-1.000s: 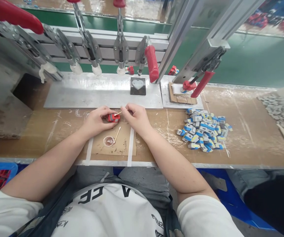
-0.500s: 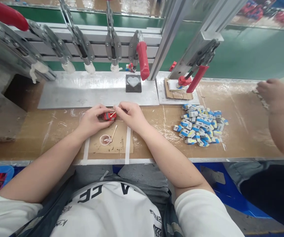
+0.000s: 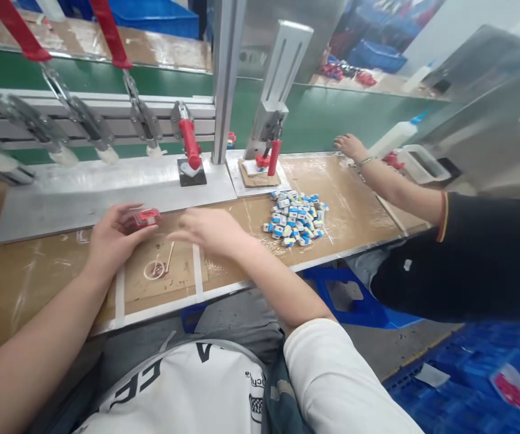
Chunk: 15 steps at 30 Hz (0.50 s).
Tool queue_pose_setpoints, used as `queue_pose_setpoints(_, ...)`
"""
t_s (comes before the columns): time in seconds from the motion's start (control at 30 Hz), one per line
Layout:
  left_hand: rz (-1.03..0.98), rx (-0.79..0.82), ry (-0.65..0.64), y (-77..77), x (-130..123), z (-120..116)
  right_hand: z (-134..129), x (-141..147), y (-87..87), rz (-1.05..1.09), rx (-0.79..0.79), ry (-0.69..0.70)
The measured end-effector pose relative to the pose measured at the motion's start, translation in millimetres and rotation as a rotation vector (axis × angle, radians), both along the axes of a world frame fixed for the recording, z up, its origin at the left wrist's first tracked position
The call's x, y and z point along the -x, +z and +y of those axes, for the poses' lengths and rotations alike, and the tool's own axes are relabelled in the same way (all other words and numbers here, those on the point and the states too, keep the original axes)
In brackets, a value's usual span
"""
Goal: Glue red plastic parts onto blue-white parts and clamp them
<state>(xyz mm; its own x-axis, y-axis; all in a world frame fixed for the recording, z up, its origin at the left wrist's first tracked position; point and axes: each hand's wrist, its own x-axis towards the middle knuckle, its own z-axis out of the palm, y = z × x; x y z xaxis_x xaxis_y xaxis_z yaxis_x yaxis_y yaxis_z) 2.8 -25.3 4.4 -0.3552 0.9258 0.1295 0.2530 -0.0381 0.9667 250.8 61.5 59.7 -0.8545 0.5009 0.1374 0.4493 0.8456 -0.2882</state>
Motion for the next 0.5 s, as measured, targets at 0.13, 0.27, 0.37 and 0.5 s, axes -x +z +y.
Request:
queue_pose_setpoints(0.13, -0.151, -0.021, 0.031, 1.1, -2, 3, 17, -100, 12.2, -0.267, -0.231, -0.305)
queue_pose_setpoints(0.27, -0.212, -0.039, -0.024, 10.2, -7, 0, 30, -155, -4.8, -0.476, -0.206, -0.270)
queue_pose_setpoints(0.37, -0.236, -0.042, -0.065, 15.9, -8, -4, 36, -157, -18.6, -0.319, -0.133, -0.247)
queue_pose_setpoints(0.5, -0.281, -0.061, -0.114, 17.1, -6, -7, 32, -123, -29.4, 0.399, 0.347, -0.295)
